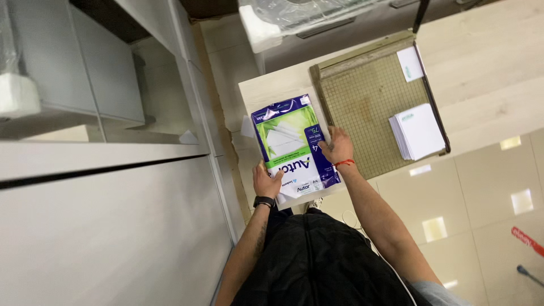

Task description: The person organizes stacks of paper on a counter, moving small bundles between stacks and aligning them by hand before picking up a package of paper and moving a final bundle into a tray.

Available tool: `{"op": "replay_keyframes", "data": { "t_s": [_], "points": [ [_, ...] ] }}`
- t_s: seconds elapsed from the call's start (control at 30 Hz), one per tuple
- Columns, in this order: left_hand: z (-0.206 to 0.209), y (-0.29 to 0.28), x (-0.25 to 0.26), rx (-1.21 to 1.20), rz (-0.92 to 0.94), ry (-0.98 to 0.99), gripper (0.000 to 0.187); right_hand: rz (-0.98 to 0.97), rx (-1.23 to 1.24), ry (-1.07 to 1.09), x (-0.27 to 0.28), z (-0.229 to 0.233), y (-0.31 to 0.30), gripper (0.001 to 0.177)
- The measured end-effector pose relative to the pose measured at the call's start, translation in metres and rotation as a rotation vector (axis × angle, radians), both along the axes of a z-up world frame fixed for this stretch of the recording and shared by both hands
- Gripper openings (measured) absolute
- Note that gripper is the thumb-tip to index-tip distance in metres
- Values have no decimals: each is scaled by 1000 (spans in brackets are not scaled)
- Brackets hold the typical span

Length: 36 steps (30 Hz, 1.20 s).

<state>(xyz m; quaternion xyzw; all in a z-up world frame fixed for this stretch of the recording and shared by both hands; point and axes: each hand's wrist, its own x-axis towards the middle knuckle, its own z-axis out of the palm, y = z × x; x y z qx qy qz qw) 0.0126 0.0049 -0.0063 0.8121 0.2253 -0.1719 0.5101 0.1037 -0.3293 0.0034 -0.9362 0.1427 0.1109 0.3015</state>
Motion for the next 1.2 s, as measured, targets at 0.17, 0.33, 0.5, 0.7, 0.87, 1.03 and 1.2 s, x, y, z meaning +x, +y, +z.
{"op": "replay_keyframes", "data": {
  "t_s": [0.17,0.33,0.5,0.7,0.87,1.03,1.2],
  "points": [
    [3,-3,14,210,-210,-64,116,6,-67,-199,-43,33,-22,53],
    [35,-32,13,265,-154,-202,113,-184,108,-214,-112,39,-67,58],
    [41,-89,9,172,-268,-327,106,-511,261,-206,-166,81,-118,55],
    [33,-202,44,72,-471,-564,92,-888,532,-197,-204,82,-216,63],
    [14,-337,116,198,-633,-614,74,-982,772,-97,-213,38,-304,77],
    [14,-476,188,269,-866,-253,106,-993,1010,207,-209,36,-355,104],
    [13,-549,202,377,-972,-125,111,-955,1184,254,-198,20,-385,110]
  ]
}}
